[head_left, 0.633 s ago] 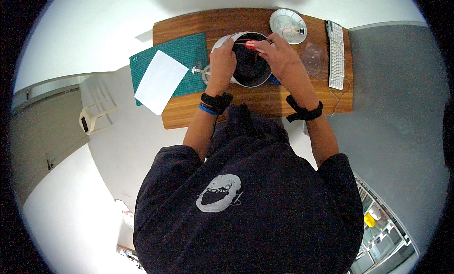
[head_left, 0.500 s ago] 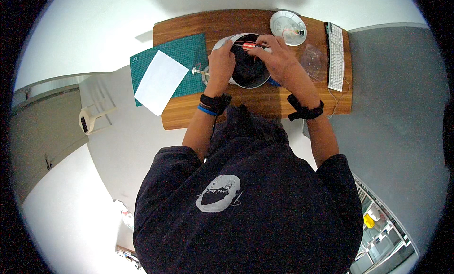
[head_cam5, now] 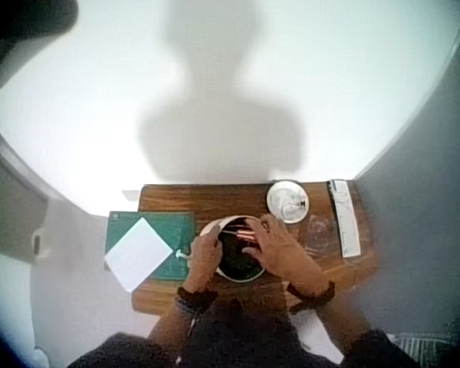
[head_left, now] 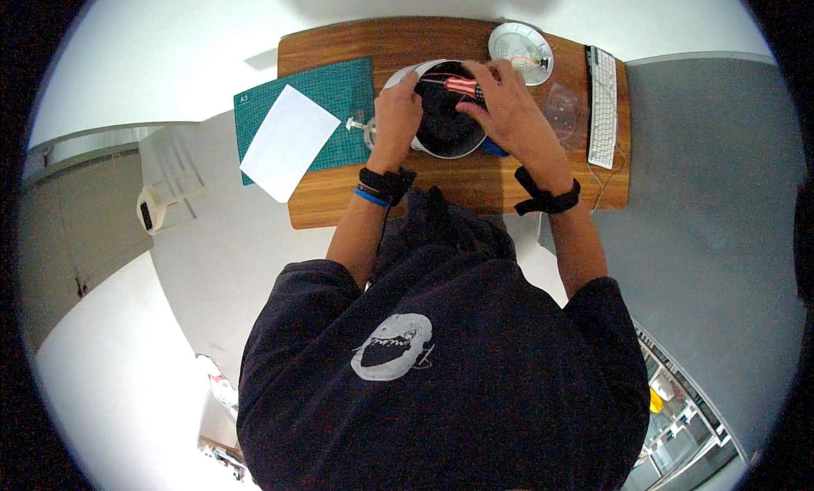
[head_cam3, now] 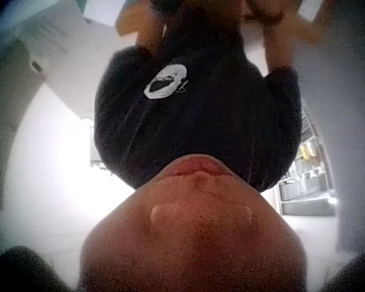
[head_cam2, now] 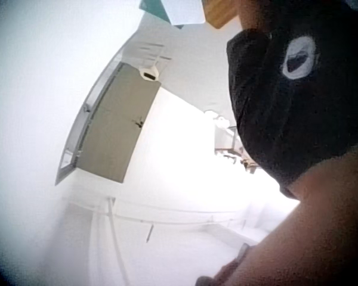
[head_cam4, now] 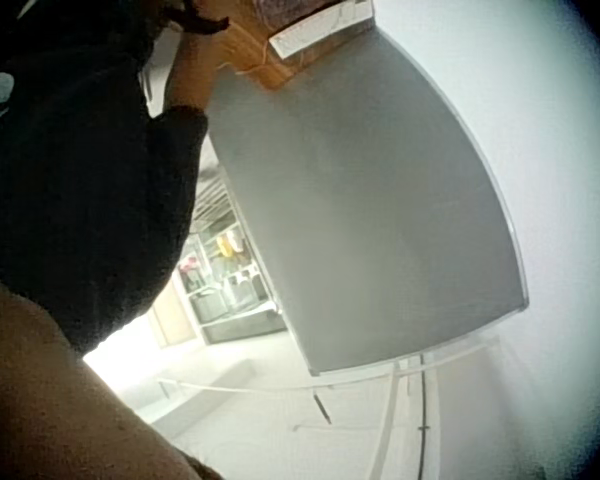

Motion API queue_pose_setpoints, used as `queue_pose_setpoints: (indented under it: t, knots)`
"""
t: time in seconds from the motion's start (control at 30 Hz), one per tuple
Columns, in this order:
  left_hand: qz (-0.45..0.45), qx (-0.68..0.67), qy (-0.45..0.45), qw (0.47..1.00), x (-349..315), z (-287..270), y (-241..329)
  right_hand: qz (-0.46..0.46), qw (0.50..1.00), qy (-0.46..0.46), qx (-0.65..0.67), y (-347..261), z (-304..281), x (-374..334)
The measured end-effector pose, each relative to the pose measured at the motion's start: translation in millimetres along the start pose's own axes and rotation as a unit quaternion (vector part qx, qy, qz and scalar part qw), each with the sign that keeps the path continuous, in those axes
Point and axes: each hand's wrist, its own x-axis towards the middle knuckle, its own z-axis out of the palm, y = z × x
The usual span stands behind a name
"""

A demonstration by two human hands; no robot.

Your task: The person assembles a white cylindrical appliance on a wooden desk. They place a black circular component into the base, connect wires, and secure a top cover. The person then wipes the exterior with a blue cloth and reattaches the lid.

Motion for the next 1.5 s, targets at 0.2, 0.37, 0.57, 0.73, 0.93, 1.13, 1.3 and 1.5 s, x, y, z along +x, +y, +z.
queue_pose_setpoints:
  t: [0.2,0.37,0.57,0.73,0.93,1.13,1.3,1.5]
  knots:
    - [0.013,0.019,0.014,1.0,-2.2,8.2,-13.0,0.12,0.99,-0.07,0.02,2.5,2.6,-0.8]
    - [0.018,-0.003,0.012,1.0,-2.3,5.8,-6.6,0.007,0.991,0.105,0.078,14.2,16.3,-4.0]
    - [0.019,0.021,0.027,0.999,2.2,10.5,-13.2,0.177,0.977,-0.05,0.105,2.6,6.6,2.9]
    - [-0.011,0.008,0.021,1.0,0.8,3.2,-8.2,0.061,0.991,0.076,0.091,4.7,16.2,3.4]
    - [-0.044,0.021,0.009,0.999,-0.2,4.5,-20.6,0.085,0.989,-0.01,0.119,22.2,16.3,5.1]
    - [-0.027,-0.021,0.028,0.999,-1.9,1.7,-16.6,0.132,0.978,0.004,0.161,20.3,26.1,1.7]
    - [-0.031,0.018,0.023,0.999,2.0,5.4,-18.3,-0.005,0.992,0.043,0.114,17.2,20.0,7.0]
    - [-0.024,0.014,0.015,0.999,3.3,4.4,-18.6,0.203,0.962,-0.096,0.153,-5.2,4.1,10.8]
